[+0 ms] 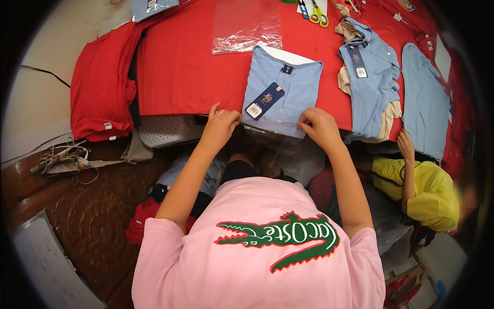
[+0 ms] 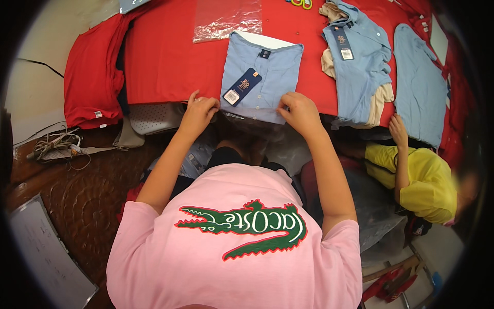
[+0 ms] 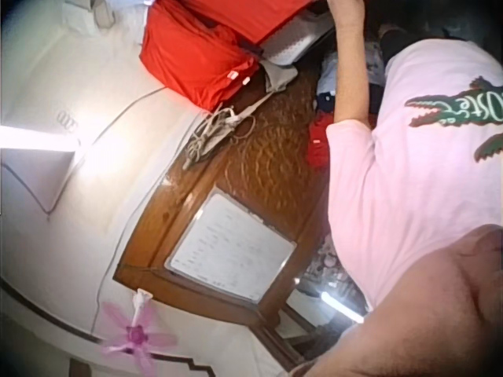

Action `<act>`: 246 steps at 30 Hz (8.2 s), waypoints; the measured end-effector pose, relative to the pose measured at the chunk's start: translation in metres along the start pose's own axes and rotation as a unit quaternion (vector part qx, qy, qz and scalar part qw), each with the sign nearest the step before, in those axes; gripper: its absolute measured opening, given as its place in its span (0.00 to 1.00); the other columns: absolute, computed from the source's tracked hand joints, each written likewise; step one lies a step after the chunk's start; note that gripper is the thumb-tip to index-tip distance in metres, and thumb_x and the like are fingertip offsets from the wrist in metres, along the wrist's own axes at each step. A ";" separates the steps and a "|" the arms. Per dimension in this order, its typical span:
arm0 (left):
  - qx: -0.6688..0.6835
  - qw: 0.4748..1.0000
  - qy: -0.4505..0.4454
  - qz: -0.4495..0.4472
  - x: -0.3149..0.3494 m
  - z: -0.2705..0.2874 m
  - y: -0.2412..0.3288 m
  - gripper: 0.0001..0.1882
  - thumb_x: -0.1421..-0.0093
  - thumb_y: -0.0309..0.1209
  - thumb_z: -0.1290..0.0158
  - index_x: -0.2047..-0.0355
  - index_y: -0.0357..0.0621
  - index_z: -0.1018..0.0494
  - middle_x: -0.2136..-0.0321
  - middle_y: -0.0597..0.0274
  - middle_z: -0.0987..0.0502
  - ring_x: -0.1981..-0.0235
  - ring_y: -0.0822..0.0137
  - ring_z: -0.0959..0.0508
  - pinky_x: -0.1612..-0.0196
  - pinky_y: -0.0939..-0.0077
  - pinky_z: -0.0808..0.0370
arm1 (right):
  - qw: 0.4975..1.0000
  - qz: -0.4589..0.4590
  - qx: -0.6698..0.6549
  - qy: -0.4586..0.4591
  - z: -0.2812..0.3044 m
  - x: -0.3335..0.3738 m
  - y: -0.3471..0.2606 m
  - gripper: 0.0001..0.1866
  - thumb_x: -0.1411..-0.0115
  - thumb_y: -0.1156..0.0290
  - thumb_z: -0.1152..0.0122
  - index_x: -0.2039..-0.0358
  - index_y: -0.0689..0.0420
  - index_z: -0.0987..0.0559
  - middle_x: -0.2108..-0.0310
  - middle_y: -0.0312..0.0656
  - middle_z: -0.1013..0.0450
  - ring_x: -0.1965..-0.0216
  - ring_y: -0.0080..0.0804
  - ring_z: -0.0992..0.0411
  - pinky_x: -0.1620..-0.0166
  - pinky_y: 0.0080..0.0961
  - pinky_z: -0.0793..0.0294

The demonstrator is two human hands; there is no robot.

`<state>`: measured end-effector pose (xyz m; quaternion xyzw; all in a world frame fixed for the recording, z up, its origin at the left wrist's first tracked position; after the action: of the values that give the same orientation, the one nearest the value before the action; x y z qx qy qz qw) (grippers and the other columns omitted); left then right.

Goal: The person places a folded blue shirt into a clear plastic bag, seals the bag by smoothing it down, and sets the packaged shirt aside on a stack.

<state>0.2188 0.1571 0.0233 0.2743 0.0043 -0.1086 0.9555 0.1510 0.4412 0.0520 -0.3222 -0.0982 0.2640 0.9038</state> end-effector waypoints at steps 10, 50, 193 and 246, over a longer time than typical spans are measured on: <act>-0.071 0.980 -0.005 -0.185 -0.045 0.048 0.045 0.05 0.39 0.21 0.40 0.63 0.41 0.22 0.50 0.56 0.19 0.46 0.52 0.20 0.31 0.51 0.30 | 0.997 -0.041 -0.058 0.018 -0.002 0.012 0.010 0.06 0.45 0.79 0.29 0.69 0.61 0.19 0.63 0.42 0.18 0.59 0.44 0.19 0.55 0.37 0.20; 0.066 0.981 -0.162 -0.087 -0.118 0.012 0.007 0.08 0.38 0.28 0.34 0.65 0.37 0.20 0.36 0.53 0.24 0.36 0.50 0.24 0.34 0.53 0.27 | 0.998 0.001 -0.006 0.070 0.032 -0.009 0.031 0.10 0.43 0.76 0.28 0.67 0.61 0.24 0.31 0.47 0.27 0.37 0.51 0.25 0.40 0.43 0.23; 0.471 0.769 -0.193 0.387 -0.007 -0.118 -0.015 0.22 0.28 0.39 0.44 0.38 0.45 0.20 0.43 0.51 0.17 0.50 0.59 0.15 0.51 0.63 0.17 | 0.960 0.278 -0.011 -0.036 -0.101 -0.016 -0.124 0.09 0.34 0.77 0.30 0.55 0.61 0.18 0.54 0.53 0.25 0.54 0.52 0.22 0.55 0.46 0.21; -0.138 0.972 0.049 -0.181 -0.136 -0.078 0.068 0.38 0.29 0.62 0.47 0.21 0.78 0.39 0.18 0.62 0.46 0.18 0.49 0.47 0.21 0.29 0.55 | 0.961 0.222 0.139 0.088 -0.084 0.025 -0.062 0.10 0.38 0.71 0.32 0.57 0.57 0.14 0.60 0.38 0.20 0.58 0.37 0.23 0.48 0.42 0.24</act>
<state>0.1041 0.2823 0.0018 0.1390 0.1161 -0.2646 0.9472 0.2271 0.3698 0.0265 -0.2294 0.0931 0.4400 0.8632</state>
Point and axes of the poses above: each hand's wrist, its own x-axis away from the middle knuckle, its own z-axis out of the back of the hand, y = z × x, the point moved 9 cm from there along -x, towards the middle knuckle
